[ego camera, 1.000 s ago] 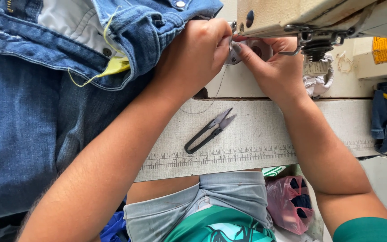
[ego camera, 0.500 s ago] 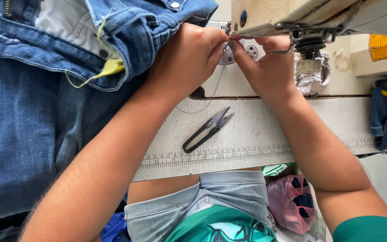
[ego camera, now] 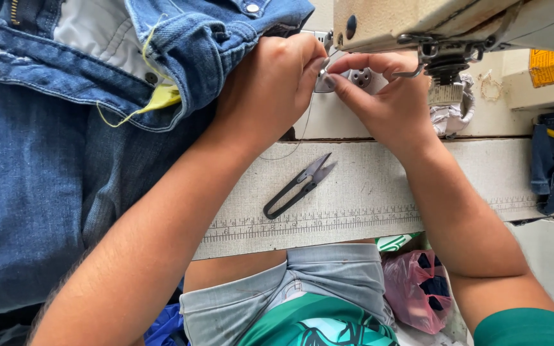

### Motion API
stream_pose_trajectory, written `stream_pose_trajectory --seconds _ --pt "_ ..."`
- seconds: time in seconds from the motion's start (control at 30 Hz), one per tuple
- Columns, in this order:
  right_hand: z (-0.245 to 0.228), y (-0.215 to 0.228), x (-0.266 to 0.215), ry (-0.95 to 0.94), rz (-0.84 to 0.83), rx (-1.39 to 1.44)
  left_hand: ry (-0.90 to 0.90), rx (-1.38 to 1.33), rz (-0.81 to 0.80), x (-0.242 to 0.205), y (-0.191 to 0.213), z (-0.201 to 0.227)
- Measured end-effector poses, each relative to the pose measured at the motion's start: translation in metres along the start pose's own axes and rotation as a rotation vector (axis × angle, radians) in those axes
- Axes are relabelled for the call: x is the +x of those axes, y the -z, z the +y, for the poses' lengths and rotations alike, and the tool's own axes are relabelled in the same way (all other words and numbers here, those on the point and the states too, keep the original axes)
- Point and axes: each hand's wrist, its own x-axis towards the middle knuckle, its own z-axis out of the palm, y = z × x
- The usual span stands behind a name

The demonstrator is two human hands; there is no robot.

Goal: Sewing small denim parts and trimming them with scissors at a sewing station.

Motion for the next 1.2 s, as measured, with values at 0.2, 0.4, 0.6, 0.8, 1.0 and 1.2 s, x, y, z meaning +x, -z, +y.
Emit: stream_pose_trajectory --seconds 0.2,0.4,0.6,0.8,1.0,1.2 --pt "0.002 -0.005 0.0 0.026 -0.002 0.017 0.022 0.03 0.031 -0.002 0.0 0.004" --pt "0.001 0.012 -0.013 -0.355 0.07 -0.111 0.092 -0.037 -0.023 -0.003 0.011 0.013" --pt "-0.012 0.019 -0.015 -0.128 -0.082 0.12 0.082 -0.197 -0.043 -0.004 0.014 0.018" --pt "-0.002 0.004 -0.019 -0.235 0.005 0.151 0.119 -0.116 -0.075 -0.005 0.009 0.02" --pt "0.004 -0.002 -0.02 0.098 0.078 -0.074 0.057 -0.065 -0.054 -0.007 0.007 0.02" --pt "0.006 0.0 -0.022 0.117 0.069 0.042 0.008 -0.121 -0.122 -0.004 0.012 0.018"
